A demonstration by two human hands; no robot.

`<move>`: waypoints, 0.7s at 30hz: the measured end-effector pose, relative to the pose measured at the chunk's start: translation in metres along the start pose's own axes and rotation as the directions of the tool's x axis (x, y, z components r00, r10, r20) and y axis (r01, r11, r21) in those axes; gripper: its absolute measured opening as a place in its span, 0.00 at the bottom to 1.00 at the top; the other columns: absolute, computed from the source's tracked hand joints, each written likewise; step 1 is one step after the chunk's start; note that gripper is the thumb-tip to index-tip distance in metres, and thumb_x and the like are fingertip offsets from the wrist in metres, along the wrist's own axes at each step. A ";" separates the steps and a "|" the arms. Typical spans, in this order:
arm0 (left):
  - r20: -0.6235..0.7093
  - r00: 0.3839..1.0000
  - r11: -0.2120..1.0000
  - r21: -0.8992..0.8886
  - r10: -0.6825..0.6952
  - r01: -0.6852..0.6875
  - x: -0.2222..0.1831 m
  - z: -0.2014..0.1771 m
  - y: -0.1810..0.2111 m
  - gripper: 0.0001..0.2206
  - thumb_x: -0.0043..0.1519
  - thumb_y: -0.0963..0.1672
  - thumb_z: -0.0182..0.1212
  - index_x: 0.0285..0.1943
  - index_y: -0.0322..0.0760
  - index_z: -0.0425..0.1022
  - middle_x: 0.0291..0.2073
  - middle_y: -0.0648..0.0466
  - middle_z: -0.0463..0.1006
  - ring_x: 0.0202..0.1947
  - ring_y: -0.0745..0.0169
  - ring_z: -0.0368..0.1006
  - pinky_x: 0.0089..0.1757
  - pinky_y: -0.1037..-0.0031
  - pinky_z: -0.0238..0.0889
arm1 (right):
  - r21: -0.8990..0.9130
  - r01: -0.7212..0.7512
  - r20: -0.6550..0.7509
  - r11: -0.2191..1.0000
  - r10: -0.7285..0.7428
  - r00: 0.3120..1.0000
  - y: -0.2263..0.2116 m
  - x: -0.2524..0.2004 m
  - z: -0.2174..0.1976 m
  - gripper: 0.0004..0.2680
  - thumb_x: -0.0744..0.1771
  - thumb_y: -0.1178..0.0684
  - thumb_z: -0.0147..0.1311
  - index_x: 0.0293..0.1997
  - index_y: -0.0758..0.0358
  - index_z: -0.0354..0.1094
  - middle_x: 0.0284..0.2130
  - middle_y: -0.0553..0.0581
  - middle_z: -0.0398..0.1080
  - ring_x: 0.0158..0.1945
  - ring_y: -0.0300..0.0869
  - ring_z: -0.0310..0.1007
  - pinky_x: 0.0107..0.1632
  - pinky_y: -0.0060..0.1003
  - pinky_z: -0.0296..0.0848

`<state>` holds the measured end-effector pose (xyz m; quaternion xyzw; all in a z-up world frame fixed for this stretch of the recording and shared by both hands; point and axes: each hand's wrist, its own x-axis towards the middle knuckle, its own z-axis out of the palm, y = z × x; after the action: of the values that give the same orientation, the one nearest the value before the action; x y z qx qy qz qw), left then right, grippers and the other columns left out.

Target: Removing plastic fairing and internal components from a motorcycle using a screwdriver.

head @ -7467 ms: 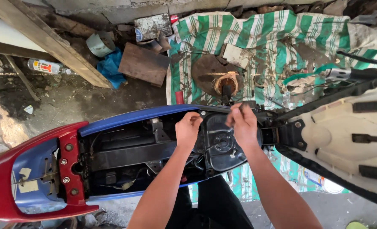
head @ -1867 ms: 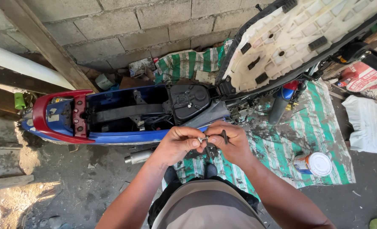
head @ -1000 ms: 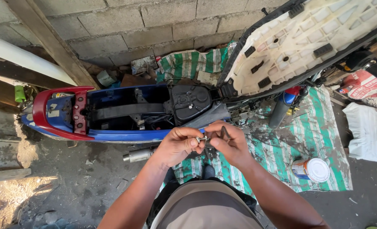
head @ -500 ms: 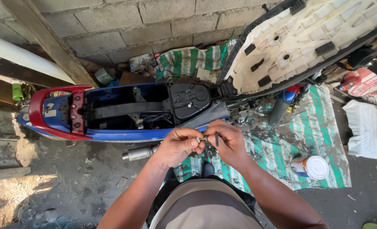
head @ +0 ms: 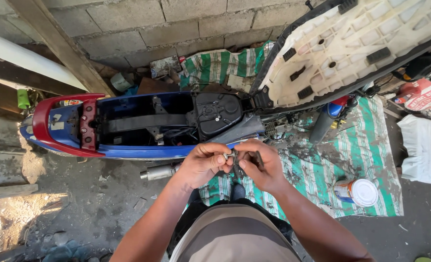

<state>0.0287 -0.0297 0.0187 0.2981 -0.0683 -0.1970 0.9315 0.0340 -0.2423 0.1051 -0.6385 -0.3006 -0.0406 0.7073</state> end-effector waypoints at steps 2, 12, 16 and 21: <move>-0.003 1.000 1.000 0.001 0.003 -0.003 0.002 0.001 -0.004 0.11 0.65 0.34 0.69 0.55 0.17 0.82 0.35 0.27 0.84 0.32 0.40 0.88 0.40 0.59 0.86 | -0.022 0.011 0.003 1.000 -0.011 1.000 0.008 0.000 -0.006 0.08 0.70 0.63 0.56 0.53 0.75 0.76 0.31 0.64 0.77 0.23 0.41 0.72 0.24 0.33 0.65; -0.023 1.000 1.000 0.008 0.015 -0.015 0.014 0.007 -0.022 0.11 0.65 0.34 0.68 0.55 0.19 0.83 0.35 0.28 0.85 0.32 0.42 0.88 0.40 0.62 0.85 | -0.037 -0.049 0.007 0.998 0.049 0.999 0.023 -0.012 -0.039 0.12 0.66 0.69 0.56 0.55 0.77 0.77 0.30 0.64 0.78 0.23 0.43 0.74 0.24 0.32 0.64; -0.034 0.999 1.000 -0.007 0.029 -0.029 0.019 0.009 -0.036 0.11 0.66 0.34 0.68 0.57 0.19 0.83 0.35 0.28 0.84 0.33 0.42 0.88 0.40 0.62 0.85 | -0.025 -0.055 0.015 0.998 0.055 0.998 0.015 -0.010 -0.045 0.13 0.66 0.69 0.56 0.56 0.77 0.78 0.28 0.63 0.78 0.22 0.42 0.72 0.23 0.31 0.66; -0.086 0.996 0.999 -0.013 0.031 -0.032 0.020 0.008 -0.054 0.11 0.65 0.34 0.68 0.57 0.21 0.83 0.35 0.30 0.85 0.32 0.43 0.89 0.40 0.62 0.84 | -0.043 -0.098 0.060 0.994 0.100 0.993 0.013 -0.010 -0.062 0.11 0.66 0.68 0.56 0.51 0.74 0.81 0.30 0.62 0.78 0.24 0.40 0.72 0.23 0.31 0.65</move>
<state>0.0270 -0.0821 -0.0063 0.2982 -0.0317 -0.1700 0.9387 0.0545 -0.3004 0.0892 -0.6675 -0.2895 0.0082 0.6860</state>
